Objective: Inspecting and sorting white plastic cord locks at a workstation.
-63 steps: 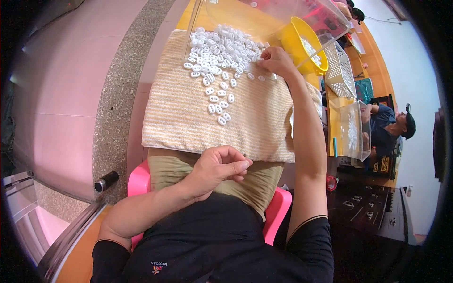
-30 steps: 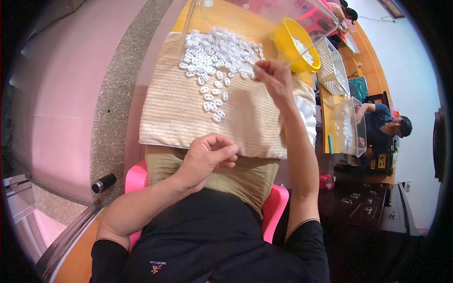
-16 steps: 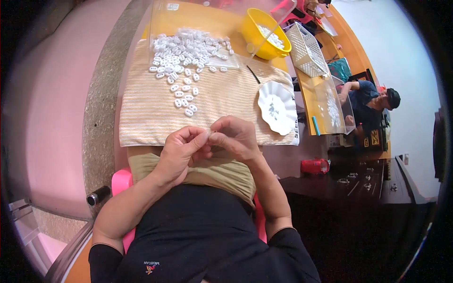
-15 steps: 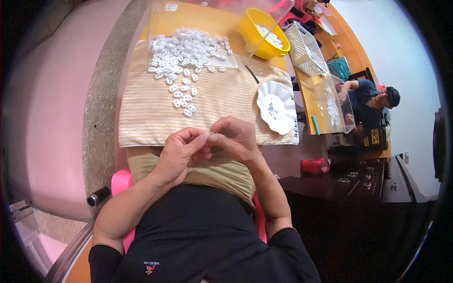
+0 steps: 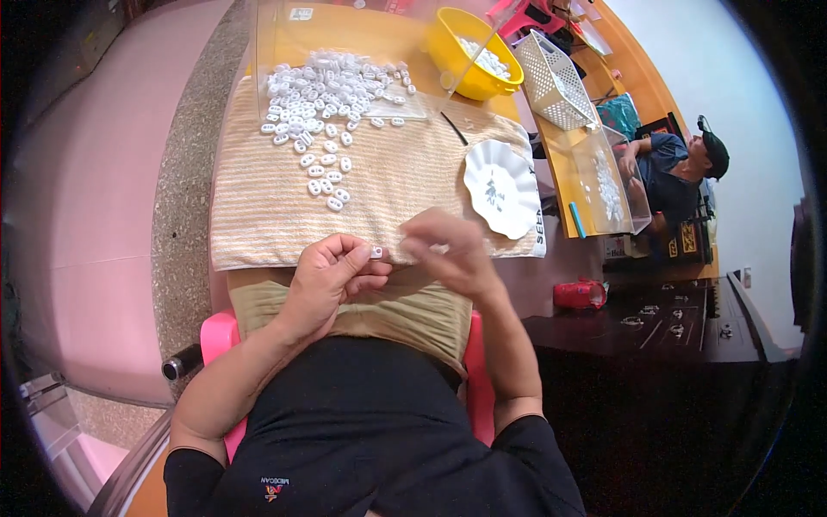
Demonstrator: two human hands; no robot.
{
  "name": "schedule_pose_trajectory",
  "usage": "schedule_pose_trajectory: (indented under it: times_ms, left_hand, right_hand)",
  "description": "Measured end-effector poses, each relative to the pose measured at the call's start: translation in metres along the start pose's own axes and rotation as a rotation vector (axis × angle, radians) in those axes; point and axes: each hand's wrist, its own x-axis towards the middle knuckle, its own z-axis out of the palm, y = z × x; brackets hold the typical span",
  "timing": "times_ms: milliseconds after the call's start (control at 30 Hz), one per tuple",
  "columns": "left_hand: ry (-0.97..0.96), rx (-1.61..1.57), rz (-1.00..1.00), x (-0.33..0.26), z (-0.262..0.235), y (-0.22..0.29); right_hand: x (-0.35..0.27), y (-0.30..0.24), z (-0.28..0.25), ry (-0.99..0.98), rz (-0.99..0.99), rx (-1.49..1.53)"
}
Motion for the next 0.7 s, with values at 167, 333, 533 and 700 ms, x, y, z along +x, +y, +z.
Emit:
schedule_pose_trajectory:
  times_ms: [167, 333, 533, 700]
  left_hand:
    - [-0.004, -0.011, 0.030, -0.001, -0.004, 0.000]
    - [0.006, 0.049, 0.010, -0.003, -0.005, -0.002]
    - [0.043, 0.086, -0.017, -0.003, -0.001, -0.003]
    - [0.037, 0.139, -0.024, -0.003, 0.000, -0.004]
  right_hand:
    - [0.021, 0.042, -0.090, 0.366, 0.099, -0.518]
    - [0.040, 0.076, -0.141, 0.268, 0.406, -0.695]
    - [0.057, 0.098, -0.146, 0.086, 0.453, -0.926]
    - [0.063, 0.115, -0.151, -0.011, 0.471, -0.987]
